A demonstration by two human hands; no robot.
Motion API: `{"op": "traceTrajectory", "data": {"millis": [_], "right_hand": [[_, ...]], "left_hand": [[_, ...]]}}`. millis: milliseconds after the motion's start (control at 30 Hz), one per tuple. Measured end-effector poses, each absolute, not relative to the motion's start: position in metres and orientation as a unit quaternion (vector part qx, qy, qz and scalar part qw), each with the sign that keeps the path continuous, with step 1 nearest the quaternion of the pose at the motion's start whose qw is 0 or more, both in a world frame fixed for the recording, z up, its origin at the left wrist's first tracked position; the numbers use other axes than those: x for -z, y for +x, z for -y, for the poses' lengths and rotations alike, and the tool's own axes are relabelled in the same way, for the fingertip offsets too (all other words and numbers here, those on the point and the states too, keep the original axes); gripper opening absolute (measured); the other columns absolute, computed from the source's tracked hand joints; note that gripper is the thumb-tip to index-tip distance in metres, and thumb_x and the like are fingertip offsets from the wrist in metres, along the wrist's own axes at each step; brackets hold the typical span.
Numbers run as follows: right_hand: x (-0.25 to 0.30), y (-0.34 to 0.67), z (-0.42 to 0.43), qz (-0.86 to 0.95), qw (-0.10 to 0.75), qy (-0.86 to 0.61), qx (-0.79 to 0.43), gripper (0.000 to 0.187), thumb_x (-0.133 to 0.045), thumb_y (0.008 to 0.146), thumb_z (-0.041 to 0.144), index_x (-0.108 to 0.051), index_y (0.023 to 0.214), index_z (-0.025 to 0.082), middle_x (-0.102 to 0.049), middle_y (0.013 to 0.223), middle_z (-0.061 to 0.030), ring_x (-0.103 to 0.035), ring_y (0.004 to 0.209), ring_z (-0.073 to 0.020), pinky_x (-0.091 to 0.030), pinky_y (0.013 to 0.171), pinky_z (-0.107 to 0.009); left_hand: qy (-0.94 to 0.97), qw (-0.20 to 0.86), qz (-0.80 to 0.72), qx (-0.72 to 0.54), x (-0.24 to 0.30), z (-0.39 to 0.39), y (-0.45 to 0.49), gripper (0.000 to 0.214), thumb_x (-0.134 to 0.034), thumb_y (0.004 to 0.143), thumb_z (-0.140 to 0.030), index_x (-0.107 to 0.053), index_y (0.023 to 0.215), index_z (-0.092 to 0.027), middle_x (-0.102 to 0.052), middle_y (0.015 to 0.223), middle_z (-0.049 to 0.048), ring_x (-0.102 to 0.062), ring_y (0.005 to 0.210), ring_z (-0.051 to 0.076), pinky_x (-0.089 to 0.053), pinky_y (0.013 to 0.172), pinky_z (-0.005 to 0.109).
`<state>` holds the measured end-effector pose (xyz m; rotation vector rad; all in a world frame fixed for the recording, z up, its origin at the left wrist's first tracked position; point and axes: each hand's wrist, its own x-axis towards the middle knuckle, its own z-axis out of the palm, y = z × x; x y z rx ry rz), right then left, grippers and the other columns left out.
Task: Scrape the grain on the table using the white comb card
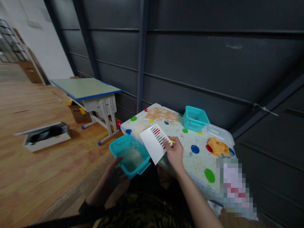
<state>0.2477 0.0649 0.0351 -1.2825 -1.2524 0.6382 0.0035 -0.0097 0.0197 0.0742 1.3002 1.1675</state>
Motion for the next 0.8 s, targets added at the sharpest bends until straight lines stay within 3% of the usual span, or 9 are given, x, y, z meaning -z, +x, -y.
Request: {"op": "traceTrajectory", "data": {"millis": [333,533,800], "right_hand": [[-0.034,0.238,-0.072,0.529,0.581,-0.537,-0.305,0.035,-0.069,0.085,0.054,-0.064,0.098,0.022,-0.073,0.071,-0.0033,-0.068,0.060,-0.0221,-0.051,0.056,-0.032],[-0.031,0.239,-0.079,0.549,0.574,-0.533,-0.292,0.033,-0.069,0.086,0.053,-0.064,0.099,0.022,-0.074,0.072,-0.0027,-0.067,0.062,-0.0216,-0.052,0.058,-0.031],[-0.047,0.232,-0.093,0.596,0.546,-0.540,-0.234,0.029,-0.064,0.089,0.049,-0.064,0.100,0.023,-0.068,0.063,0.0020,-0.058,0.052,-0.0182,-0.042,0.051,-0.027]], "left_hand": [[0.065,0.643,-0.569,-0.507,-0.007,0.005,-0.005,0.023,-0.071,0.088,-0.031,-0.063,0.104,-0.016,-0.075,0.083,0.0109,-0.074,0.072,0.027,-0.064,0.059,0.041],[0.058,0.634,-0.578,-0.510,-0.003,-0.001,-0.012,0.023,-0.073,0.086,-0.030,-0.063,0.104,-0.019,-0.071,0.083,0.0067,-0.072,0.073,0.026,-0.064,0.062,0.043],[0.055,0.636,-0.580,-0.506,-0.004,-0.002,-0.014,0.019,-0.072,0.087,-0.032,-0.063,0.100,-0.020,-0.071,0.083,0.0050,-0.072,0.074,0.025,-0.064,0.063,0.041]]}}
